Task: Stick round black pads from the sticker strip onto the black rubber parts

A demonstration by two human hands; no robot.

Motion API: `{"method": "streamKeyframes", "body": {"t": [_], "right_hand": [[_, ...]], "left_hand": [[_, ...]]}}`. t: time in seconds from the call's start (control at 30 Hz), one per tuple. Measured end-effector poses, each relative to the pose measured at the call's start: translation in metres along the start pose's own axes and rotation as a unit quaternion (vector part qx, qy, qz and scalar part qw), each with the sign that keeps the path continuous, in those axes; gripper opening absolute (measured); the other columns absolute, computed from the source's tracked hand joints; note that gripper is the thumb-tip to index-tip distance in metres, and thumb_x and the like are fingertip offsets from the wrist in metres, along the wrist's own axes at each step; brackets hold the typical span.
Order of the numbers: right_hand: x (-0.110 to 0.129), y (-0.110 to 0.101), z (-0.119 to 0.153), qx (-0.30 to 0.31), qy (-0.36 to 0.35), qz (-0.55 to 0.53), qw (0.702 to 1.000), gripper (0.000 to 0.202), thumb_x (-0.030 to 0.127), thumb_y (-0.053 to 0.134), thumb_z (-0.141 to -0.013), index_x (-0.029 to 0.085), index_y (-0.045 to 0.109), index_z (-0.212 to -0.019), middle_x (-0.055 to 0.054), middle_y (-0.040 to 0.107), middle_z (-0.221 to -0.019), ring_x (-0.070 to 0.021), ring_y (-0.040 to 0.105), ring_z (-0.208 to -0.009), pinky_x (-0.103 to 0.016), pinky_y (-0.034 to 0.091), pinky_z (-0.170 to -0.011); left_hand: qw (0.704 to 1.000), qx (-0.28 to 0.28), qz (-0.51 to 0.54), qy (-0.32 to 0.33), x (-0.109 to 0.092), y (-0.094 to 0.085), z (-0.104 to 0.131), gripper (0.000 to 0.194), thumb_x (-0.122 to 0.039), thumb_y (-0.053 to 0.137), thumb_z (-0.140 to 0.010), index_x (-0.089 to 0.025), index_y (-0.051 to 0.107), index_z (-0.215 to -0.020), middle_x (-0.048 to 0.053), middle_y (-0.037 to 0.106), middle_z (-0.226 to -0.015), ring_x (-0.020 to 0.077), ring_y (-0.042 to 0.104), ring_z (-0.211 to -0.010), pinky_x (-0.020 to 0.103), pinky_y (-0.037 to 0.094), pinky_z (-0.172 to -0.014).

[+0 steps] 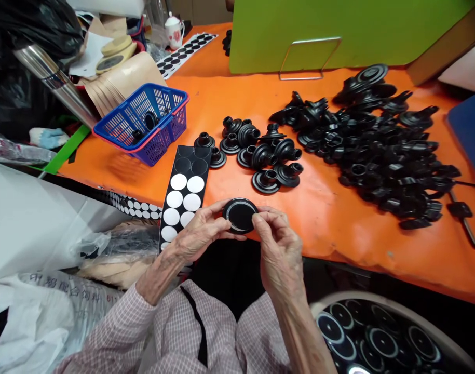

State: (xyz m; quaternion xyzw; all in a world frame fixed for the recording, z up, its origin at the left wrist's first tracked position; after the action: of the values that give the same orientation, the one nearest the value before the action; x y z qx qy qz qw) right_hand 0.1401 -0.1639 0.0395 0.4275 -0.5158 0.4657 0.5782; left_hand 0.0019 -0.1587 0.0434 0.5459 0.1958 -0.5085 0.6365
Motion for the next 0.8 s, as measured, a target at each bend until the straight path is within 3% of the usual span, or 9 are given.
{"method": "streamKeyframes", "body": {"t": [0.43,0.6,0.8], "right_hand": [[-0.006,0.005,-0.001,-0.019,-0.002,0.026,0.999,0.024,0.042,0.062,-0.077,0.019,0.059,-0.071,-0.006,0.054,-0.100,-0.0186,0.056,-0.092,-0.034,0.048,-0.078],[-0.007,0.008,0.001,-0.032,-0.037,0.060,0.997,0.021,0.039,0.060,-0.080,0.019,0.059,-0.075,-0.005,0.054,-0.095,-0.0173,0.057,-0.086,-0.034,0.050,-0.076],[-0.010,0.011,0.004,-0.049,-0.073,0.111,0.990,0.018,0.038,0.056,-0.085,0.020,0.054,-0.081,-0.005,0.055,-0.093,-0.0182,0.057,-0.083,-0.036,0.050,-0.073]], "left_hand": [[1.000,-0.003,0.001,0.003,0.002,-0.002,-0.001,0.035,-0.012,0.062,-0.077,-0.020,0.070,-0.111,0.008,0.069,-0.112,0.0212,0.066,-0.095,0.035,0.059,-0.079],[1.000,-0.026,0.005,0.006,0.004,-0.004,-0.002,0.029,-0.024,0.066,-0.082,-0.018,0.070,-0.110,0.009,0.069,-0.112,0.0216,0.067,-0.093,0.037,0.059,-0.077],[0.998,-0.062,0.006,0.006,0.007,-0.006,-0.003,0.034,-0.029,0.073,-0.076,-0.016,0.071,-0.107,0.010,0.070,-0.109,0.0230,0.068,-0.091,0.039,0.060,-0.077]]}}
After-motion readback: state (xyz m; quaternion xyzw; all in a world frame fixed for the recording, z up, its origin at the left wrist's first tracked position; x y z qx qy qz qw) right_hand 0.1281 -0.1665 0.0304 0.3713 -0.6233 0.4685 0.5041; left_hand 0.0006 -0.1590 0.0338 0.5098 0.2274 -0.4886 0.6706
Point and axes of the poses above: each hand's wrist, its own z-axis away from the middle knuckle, its own y-axis out of the palm, x = y × z, the point moved 4 cm from there along -z, towards the middle knuckle
